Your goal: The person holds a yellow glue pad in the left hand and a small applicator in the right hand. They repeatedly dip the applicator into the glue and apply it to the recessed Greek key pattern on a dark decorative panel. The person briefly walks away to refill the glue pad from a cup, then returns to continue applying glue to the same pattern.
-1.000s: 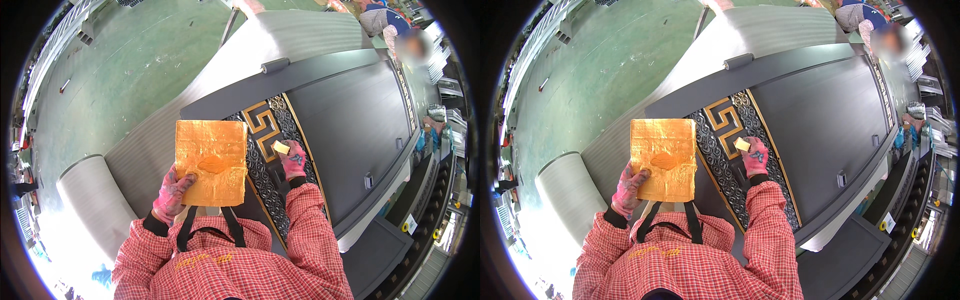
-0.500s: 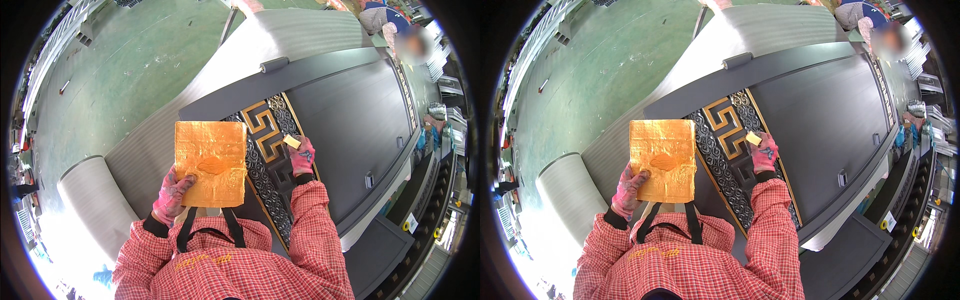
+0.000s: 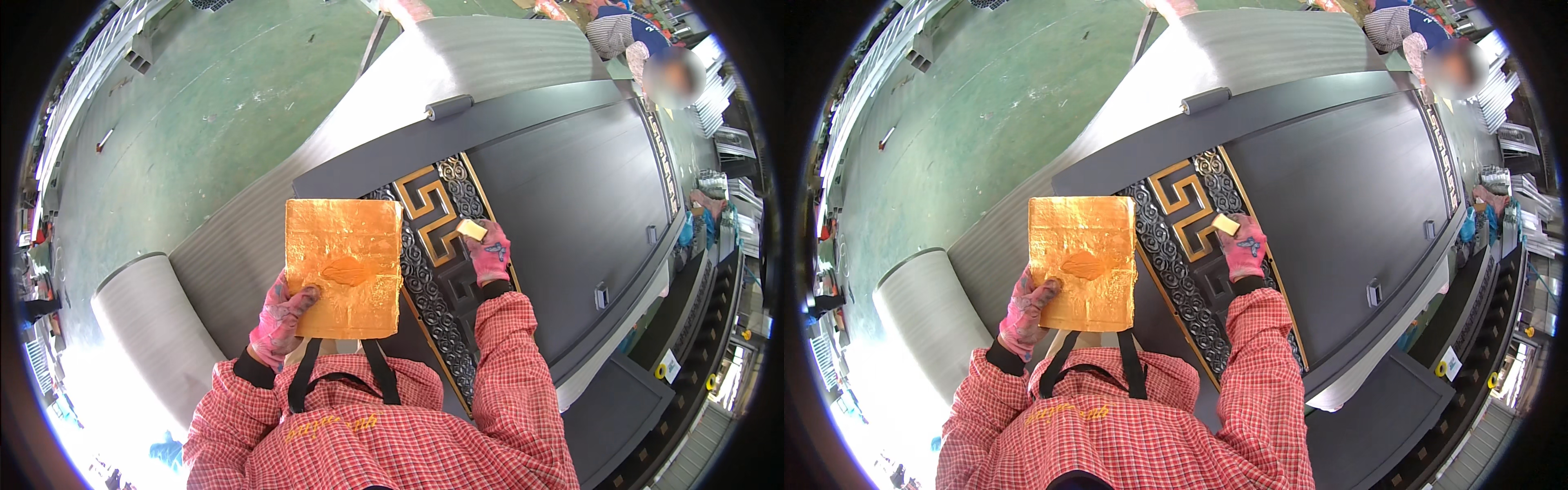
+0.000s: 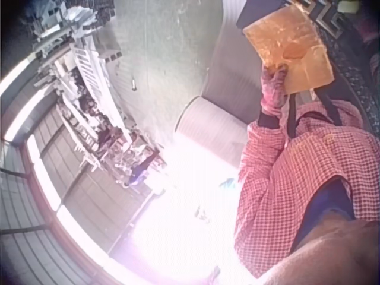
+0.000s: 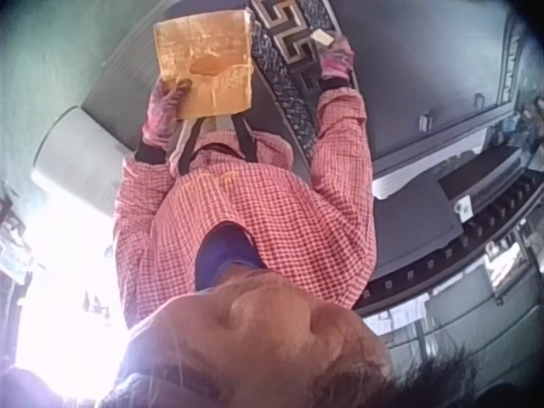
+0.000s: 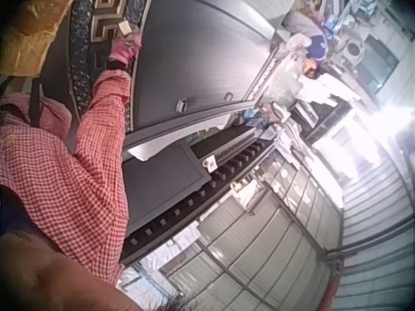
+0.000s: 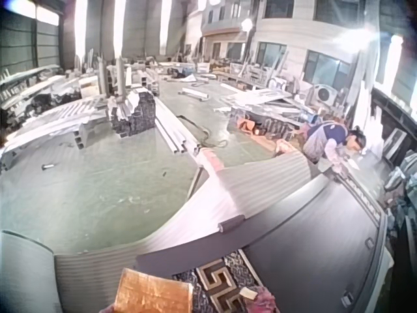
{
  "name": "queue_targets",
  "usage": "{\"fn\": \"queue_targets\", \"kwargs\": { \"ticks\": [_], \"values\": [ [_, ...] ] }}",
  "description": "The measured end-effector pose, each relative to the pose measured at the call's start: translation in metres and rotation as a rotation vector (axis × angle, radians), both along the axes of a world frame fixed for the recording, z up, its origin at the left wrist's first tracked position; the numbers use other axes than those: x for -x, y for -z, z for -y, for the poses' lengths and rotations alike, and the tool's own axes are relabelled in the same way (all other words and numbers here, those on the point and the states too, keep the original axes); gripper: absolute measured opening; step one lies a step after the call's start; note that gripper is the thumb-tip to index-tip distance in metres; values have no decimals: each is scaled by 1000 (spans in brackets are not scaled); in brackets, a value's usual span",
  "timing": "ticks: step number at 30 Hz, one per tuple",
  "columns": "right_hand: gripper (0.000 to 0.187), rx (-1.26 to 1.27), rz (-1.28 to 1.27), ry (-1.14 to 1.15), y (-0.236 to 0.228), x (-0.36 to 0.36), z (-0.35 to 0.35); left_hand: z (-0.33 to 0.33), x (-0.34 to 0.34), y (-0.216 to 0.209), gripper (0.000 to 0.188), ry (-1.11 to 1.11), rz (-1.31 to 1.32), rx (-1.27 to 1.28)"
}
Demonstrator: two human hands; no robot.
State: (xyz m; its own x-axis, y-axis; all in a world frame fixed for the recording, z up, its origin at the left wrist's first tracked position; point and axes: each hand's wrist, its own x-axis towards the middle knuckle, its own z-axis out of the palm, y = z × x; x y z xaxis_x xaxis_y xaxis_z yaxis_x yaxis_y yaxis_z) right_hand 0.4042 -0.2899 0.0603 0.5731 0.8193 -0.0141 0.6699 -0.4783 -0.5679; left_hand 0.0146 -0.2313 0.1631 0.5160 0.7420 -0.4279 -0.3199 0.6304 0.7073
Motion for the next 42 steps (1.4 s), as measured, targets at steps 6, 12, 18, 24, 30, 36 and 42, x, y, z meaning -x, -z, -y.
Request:
{"fn": "queue_targets", "kwargs": {
  "ticks": [6,12,18,24,30,36,42],
  "values": [
    [30,-24,22,90,6,-8,3,-1,-8,-3,51,29,-41,16],
    [35,-286,-416,49,-99,31,-10,0,-24,-14,51,27,-35,61],
    [36,-212,-425,-482,-186,87,-3,4,-24,-4,51,72,56,33],
    [39,-62,51,-668,-189,116,-1,6,-41,-24,50,103,-1,102],
    [37,-76,34,-651,-201,109,4,12,-38,-18,48,113,-26,118],
    [32,-204,-230,-477,-173,70,8,11,-39,-21,46,75,-40,56],
    [28,-136,-471,-81,-64,-15,20,9,-20,-2,44,38,40,51]
  ]
}}
